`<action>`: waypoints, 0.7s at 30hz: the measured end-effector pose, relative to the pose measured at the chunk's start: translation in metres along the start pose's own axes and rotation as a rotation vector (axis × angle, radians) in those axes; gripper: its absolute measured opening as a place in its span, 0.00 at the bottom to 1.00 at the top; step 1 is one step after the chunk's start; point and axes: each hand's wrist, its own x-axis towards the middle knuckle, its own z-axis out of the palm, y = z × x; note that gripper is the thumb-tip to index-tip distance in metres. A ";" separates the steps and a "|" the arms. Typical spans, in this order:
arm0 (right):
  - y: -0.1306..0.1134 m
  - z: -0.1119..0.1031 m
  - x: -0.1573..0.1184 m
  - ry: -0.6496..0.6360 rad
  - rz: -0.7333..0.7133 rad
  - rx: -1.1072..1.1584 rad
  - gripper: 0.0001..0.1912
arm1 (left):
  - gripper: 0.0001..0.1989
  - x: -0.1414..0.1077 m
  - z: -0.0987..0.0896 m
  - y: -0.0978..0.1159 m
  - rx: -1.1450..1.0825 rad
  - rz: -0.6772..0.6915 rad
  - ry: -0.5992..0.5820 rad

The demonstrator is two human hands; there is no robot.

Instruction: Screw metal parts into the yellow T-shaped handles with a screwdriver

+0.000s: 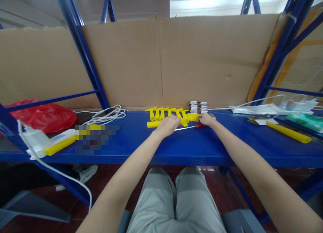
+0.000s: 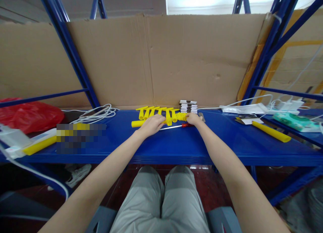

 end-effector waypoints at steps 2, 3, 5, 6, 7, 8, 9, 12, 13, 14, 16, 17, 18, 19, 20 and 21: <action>-0.007 -0.007 -0.006 -0.031 0.058 -0.036 0.16 | 0.08 0.000 -0.001 0.000 -0.002 0.006 -0.008; -0.010 -0.011 -0.010 -0.040 0.073 -0.052 0.16 | 0.08 0.000 -0.002 0.000 -0.002 0.009 -0.012; -0.016 -0.017 -0.016 -0.043 0.091 -0.079 0.17 | 0.08 0.000 -0.003 0.000 0.000 0.009 -0.021; -0.019 -0.020 -0.018 -0.045 0.101 -0.095 0.17 | 0.08 0.000 -0.003 0.001 0.000 0.006 -0.025; -0.021 -0.022 -0.021 -0.044 0.108 -0.113 0.17 | 0.08 0.000 -0.004 0.001 -0.001 0.003 -0.028; -0.023 -0.024 -0.023 -0.032 0.100 -0.131 0.17 | 0.07 0.000 -0.004 0.001 -0.004 -0.002 -0.030; -0.024 -0.026 -0.026 0.000 0.071 -0.144 0.17 | 0.07 0.000 -0.004 0.001 -0.009 -0.010 -0.029; -0.030 -0.029 -0.033 0.169 -0.187 -0.133 0.18 | 0.07 0.000 -0.002 0.001 -0.022 -0.061 -0.016; -0.033 -0.030 -0.035 0.216 -0.318 -0.118 0.18 | 0.07 0.000 -0.002 0.001 -0.025 -0.079 -0.008; -0.036 -0.030 -0.038 0.246 -0.454 -0.104 0.18 | 0.07 0.000 -0.001 0.001 -0.026 -0.093 0.003; -0.044 -0.029 -0.044 0.260 -0.706 -0.097 0.18 | 0.06 0.000 0.001 -0.001 -0.025 -0.106 0.026; -0.048 -0.028 -0.047 0.257 -0.811 -0.109 0.18 | 0.06 0.000 0.001 -0.002 -0.022 -0.108 0.037; -0.053 -0.027 -0.050 0.250 -0.898 -0.131 0.17 | 0.06 0.000 0.002 -0.003 -0.019 -0.108 0.046; -0.057 -0.026 -0.053 0.245 -0.968 -0.159 0.15 | 0.06 0.000 0.002 -0.003 -0.016 -0.106 0.050; -0.060 -0.025 -0.055 0.244 -1.019 -0.192 0.13 | 0.06 0.000 0.003 -0.004 -0.013 -0.106 0.051; -0.063 -0.025 -0.057 0.249 -1.053 -0.225 0.12 | 0.06 0.000 0.003 -0.004 -0.011 -0.107 0.050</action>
